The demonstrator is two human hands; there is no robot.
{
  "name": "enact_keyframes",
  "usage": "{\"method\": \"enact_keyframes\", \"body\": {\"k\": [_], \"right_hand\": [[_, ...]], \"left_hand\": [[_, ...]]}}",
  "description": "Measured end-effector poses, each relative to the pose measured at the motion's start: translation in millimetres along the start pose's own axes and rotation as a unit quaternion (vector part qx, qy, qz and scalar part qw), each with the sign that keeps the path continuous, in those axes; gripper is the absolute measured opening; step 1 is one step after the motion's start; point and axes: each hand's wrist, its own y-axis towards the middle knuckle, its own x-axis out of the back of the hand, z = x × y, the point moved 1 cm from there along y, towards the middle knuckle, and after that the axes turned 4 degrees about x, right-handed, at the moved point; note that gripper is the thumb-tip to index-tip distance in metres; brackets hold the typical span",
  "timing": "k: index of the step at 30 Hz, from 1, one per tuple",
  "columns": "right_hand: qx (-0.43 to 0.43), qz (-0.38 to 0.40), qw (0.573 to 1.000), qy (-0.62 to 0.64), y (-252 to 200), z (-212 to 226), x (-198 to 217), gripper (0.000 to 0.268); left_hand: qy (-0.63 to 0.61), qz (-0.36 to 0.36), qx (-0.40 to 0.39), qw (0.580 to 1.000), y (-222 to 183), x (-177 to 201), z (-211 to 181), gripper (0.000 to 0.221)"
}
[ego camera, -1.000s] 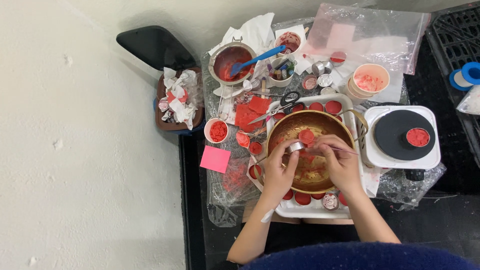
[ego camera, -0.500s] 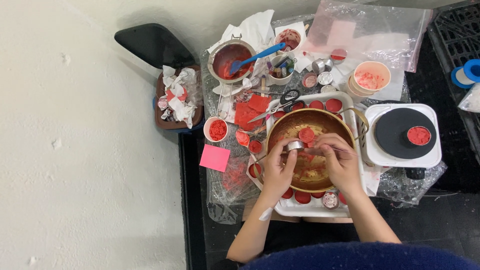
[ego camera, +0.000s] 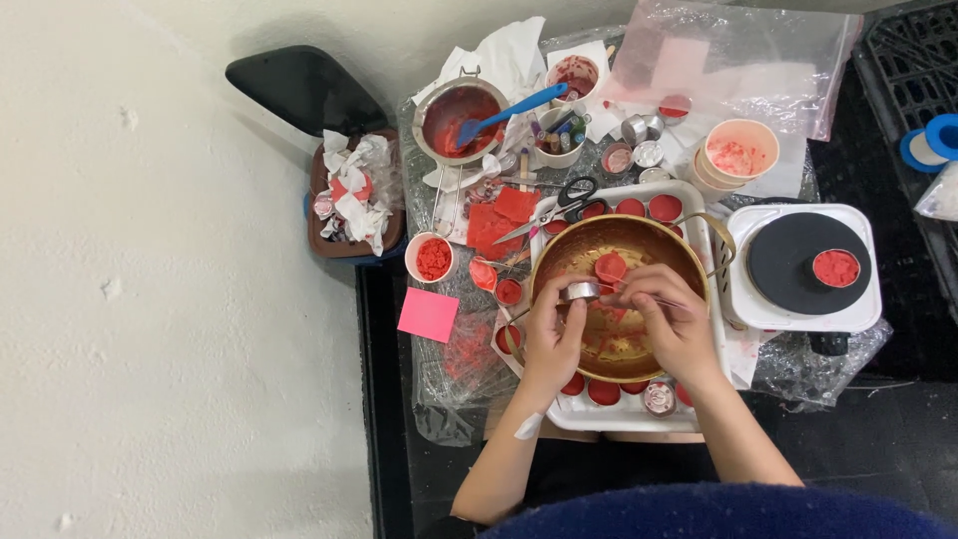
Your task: Cutting red wax-like material and placing it with metallic discs into small cosmetic tins at a production station.
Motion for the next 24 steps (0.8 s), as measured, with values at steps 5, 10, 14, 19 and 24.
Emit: {"method": "enact_keyframes", "body": {"k": [5,10,14,19,24], "right_hand": [[0.044,0.002,0.995,-0.088,0,8,-4,0.009],[0.013,-0.022,0.996,-0.082,-1,11,-8,0.012],[0.060,-0.045,0.981,-0.181,1,15,-10,0.009],[0.102,-0.056,0.976,-0.186,-2,8,-4,0.007],[0.084,-0.022,0.981,-0.175,-1,16,-5,0.011]], "left_hand": [[-0.004,0.003,-0.006,1.000,1,2,5,0.024],[0.001,-0.001,0.010,1.000,2,3,3,0.022],[0.038,0.002,-0.001,0.999,0,1,0,0.022],[-0.001,-0.008,-0.001,1.000,-4,2,-3,0.021],[-0.033,0.002,0.010,0.999,-1,1,-3,0.023]]}}
